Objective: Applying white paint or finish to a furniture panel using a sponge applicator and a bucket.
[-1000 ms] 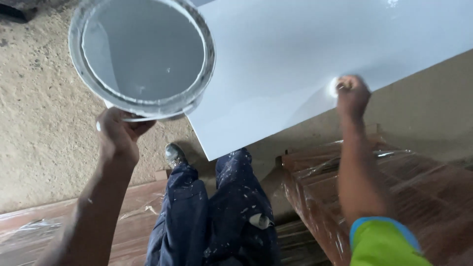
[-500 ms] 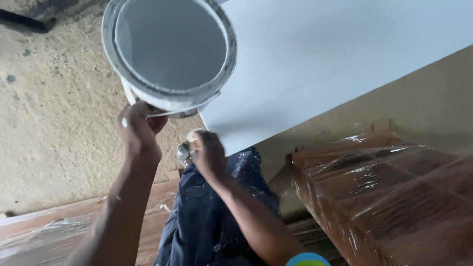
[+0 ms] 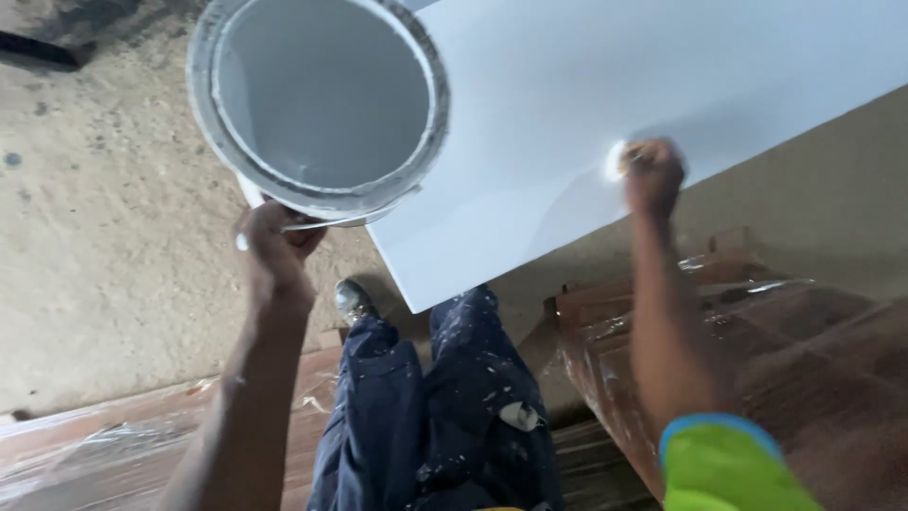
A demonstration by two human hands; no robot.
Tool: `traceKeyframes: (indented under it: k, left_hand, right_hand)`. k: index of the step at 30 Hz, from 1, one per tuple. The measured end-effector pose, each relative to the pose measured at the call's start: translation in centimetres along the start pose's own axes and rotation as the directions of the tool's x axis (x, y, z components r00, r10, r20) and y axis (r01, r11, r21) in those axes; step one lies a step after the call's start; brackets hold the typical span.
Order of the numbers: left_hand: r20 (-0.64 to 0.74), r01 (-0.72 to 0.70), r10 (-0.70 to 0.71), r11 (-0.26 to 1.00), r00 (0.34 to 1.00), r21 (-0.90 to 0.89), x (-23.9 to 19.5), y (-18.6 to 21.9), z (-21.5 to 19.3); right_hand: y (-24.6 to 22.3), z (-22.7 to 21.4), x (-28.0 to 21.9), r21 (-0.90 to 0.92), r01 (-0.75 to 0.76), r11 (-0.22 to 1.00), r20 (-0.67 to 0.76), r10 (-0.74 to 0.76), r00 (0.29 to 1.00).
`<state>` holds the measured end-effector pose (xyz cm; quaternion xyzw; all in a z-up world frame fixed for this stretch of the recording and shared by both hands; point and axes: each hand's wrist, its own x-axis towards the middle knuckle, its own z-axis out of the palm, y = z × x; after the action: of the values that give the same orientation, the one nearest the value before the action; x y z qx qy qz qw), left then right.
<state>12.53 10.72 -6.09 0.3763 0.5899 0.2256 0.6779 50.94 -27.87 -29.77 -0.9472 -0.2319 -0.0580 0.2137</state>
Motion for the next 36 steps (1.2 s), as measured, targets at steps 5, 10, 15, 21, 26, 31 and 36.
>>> traceKeyframes:
  k: [5, 10, 15, 21, 26, 31, 36]
  left_hand:
    - [0.011, -0.057, 0.057, 0.998, 0.998, -0.029, -0.1, -0.8, -1.1]
    - [0.005, -0.088, 0.088, 0.996, 0.996, 0.024, -2.6, 1.3, -0.9]
    - [0.006, -0.129, 0.129, 0.992, 0.992, -0.014, -5.6, 4.4, 1.0]
    - [0.011, -0.148, 0.147, 0.989, 0.989, 0.022, -3.8, 2.7, -0.7]
    - [0.036, -0.244, 0.244, 0.970, 0.969, 0.002, -5.0, 3.9, -0.6]
    - [0.015, -0.207, 0.208, 0.977, 0.978, -0.056, -4.9, 3.7, -1.0]
    - [0.028, -0.186, 0.188, 0.982, 0.982, -0.042, -4.4, 2.6, -1.2]
  right_hand:
    - [-29.4, 3.1, -18.2, 0.212, -0.088, 0.973, 0.284, 0.025, 0.958]
    - [-41.8, -0.4, -21.8, 0.294, 0.090, 0.952, 0.528, -0.240, 0.815]
    - [-26.6, 0.0, -11.1, -0.310, 0.147, 0.940, 0.453, 0.010, 0.891]
    - [3.9, -2.3, 8.7, -0.212, 0.185, 0.960, -0.022, -0.194, 0.981]
    - [-5.3, 2.2, -3.5, -0.007, 0.193, 0.981, 0.019, -0.193, 0.981]
    - [-35.0, 4.7, -19.7, 0.035, 0.210, 0.977, 0.411, -0.205, 0.888]
    - [-37.0, 5.2, -19.8, 0.188, 0.116, 0.975, 0.514, -0.198, 0.835]
